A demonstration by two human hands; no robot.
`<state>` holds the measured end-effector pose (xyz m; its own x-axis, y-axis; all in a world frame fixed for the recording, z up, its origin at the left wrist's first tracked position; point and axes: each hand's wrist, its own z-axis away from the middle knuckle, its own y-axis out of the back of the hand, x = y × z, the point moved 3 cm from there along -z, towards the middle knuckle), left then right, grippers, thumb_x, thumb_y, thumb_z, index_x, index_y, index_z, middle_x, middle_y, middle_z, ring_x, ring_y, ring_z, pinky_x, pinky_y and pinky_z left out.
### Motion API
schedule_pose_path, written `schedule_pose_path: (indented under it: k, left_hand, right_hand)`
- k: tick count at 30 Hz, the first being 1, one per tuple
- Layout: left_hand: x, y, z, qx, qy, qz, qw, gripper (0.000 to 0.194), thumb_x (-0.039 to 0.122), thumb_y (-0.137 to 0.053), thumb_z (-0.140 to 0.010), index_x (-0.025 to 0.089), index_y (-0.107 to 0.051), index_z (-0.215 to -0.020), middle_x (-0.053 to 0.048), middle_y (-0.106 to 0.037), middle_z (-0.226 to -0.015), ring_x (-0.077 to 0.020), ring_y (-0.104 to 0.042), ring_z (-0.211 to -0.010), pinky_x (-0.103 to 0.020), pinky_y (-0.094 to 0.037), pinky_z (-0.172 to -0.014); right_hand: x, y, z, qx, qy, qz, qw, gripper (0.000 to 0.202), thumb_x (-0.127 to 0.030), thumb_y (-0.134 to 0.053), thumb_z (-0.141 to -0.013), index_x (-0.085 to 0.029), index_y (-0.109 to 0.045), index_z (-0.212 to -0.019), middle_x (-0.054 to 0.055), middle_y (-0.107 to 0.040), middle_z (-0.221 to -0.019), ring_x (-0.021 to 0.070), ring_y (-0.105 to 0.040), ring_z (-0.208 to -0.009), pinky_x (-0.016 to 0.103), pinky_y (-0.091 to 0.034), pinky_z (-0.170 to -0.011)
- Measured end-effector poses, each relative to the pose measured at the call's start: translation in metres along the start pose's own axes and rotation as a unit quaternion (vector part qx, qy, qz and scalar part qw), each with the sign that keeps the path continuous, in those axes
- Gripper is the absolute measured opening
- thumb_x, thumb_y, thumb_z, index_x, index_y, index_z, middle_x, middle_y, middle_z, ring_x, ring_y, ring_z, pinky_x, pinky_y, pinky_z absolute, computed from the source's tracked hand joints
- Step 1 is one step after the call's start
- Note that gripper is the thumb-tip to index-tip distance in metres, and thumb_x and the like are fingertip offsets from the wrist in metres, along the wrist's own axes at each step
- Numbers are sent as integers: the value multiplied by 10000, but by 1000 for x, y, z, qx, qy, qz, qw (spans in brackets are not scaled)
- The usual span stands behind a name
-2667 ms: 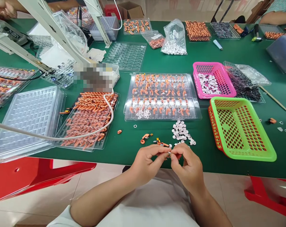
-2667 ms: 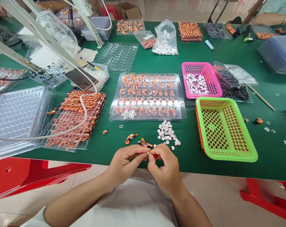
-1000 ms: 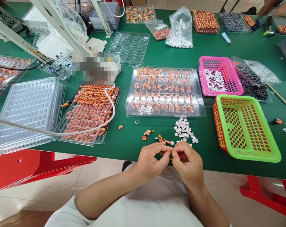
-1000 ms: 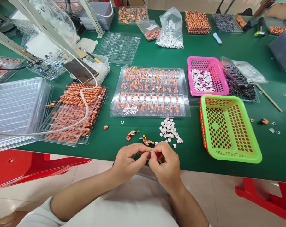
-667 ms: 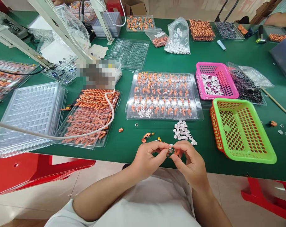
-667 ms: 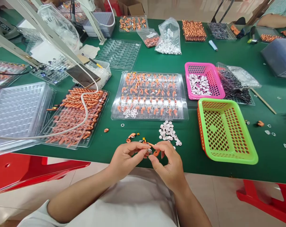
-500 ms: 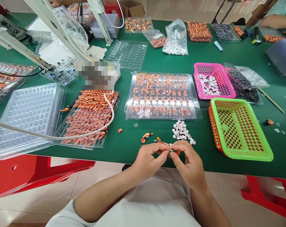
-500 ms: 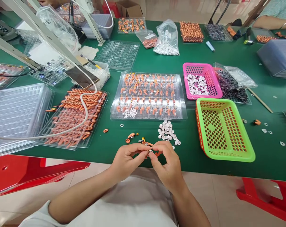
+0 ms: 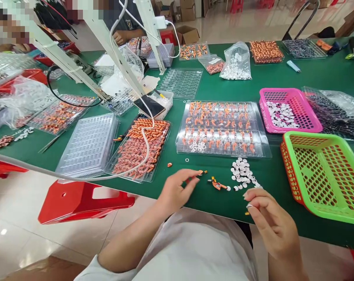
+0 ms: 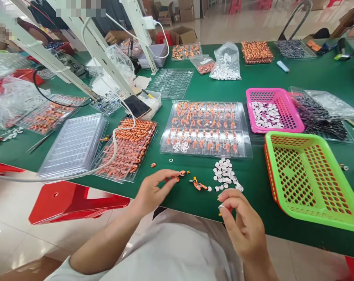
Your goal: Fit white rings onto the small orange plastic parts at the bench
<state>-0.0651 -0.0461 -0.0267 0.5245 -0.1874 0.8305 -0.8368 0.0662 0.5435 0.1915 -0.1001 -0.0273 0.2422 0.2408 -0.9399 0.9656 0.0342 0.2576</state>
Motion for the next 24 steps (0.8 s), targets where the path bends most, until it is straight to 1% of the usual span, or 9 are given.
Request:
schedule_pose_path:
  k: [2, 5, 8, 11, 13, 15, 20, 22, 24]
  left_hand:
    - [-17, 17, -3, 38, 9, -65, 997, 181, 206, -589, -907, 183, -703, -1046, -79, -738, -1039, -192, -698, -892, -309, -571, -801]
    - [-37, 33, -4, 82, 2, -179, 980, 217, 199, -554, -917, 167, -681, -1091, -117, -688, -1117, -226, -676, -961, -334, -580, -776]
    - [-50, 36, -3, 93, 14, -293, 951, 276, 172, -535, -907, 135, -651, -1154, -168, -624, -1176, -280, -642, -1043, -410, -571, -844]
    - [-54, 35, -4, 76, 35, -354, 932, 276, 146, -514, -898, 112, -649, -1136, -180, -628, -1115, -312, -635, -1021, -474, -547, -874]
    - [-54, 34, -7, 57, 42, -357, 931, 246, 136, -489, -904, 120, -662, -1078, -159, -654, -1035, -303, -641, -984, -463, -542, -867]
    - [-54, 35, -11, 37, 41, -346, 936, 220, 123, -480, -900, 142, -668, -1012, -128, -672, -967, -272, -655, -931, -419, -545, -849]
    - [-57, 45, -19, 10, 48, -328, 943, 141, 108, -541, -818, 169, -653, -877, -71, -683, -843, -216, -669, -766, -339, -547, -721]
    - [-53, 48, -19, 4, 47, -322, 946, 127, 109, -549, -803, 173, -643, -860, -54, -682, -825, -197, -665, -740, -322, -544, -712]
    - [-43, 47, -17, -2, 51, -272, 961, 114, 121, -555, -807, 176, -637, -864, -38, -683, -829, -173, -660, -727, -300, -544, -711]
  right_hand:
    - [4, 5, 3, 26, -14, -6, 1000, 90, -154, -535, -929, -220, -588, -900, 80, -583, -1015, 223, -576, -995, 313, -508, -801]
    - [11, 5, 7, 41, -30, -11, 999, 77, -175, -555, -924, -221, -600, -884, 79, -593, -1002, 221, -583, -968, 301, -519, -763]
    - [14, -3, 9, 27, -49, -25, 998, 68, -185, -570, -923, -230, -607, -888, 74, -599, -1003, 218, -587, -966, 289, -520, -743]
    - [13, -14, 7, -4, -57, -46, 997, 70, -185, -570, -930, -239, -602, -899, 65, -600, -1007, 209, -587, -976, 284, -509, -766]
    - [11, -19, 4, -26, -46, -53, 997, 77, -184, -560, -936, -241, -597, -901, 59, -602, -998, 201, -590, -968, 279, -499, -775]
    - [10, -24, 1, -50, -40, -52, 997, 87, -182, -549, -940, -240, -594, -894, 56, -603, -987, 195, -594, -955, 276, -493, -772]
    - [9, -26, -4, -83, -33, -51, 995, 103, -192, -547, -938, -235, -590, -855, 52, -610, -958, 192, -605, -914, 277, -487, -746]
    - [11, -26, -3, -93, -39, -53, 994, 101, -200, -554, -936, -233, -589, -847, 52, -614, -958, 193, -607, -909, 282, -487, -753]
    - [13, -26, -2, -94, -56, -56, 992, 102, -208, -550, -941, -233, -588, -850, 55, -619, -978, 196, -609, -932, 291, -488, -777]
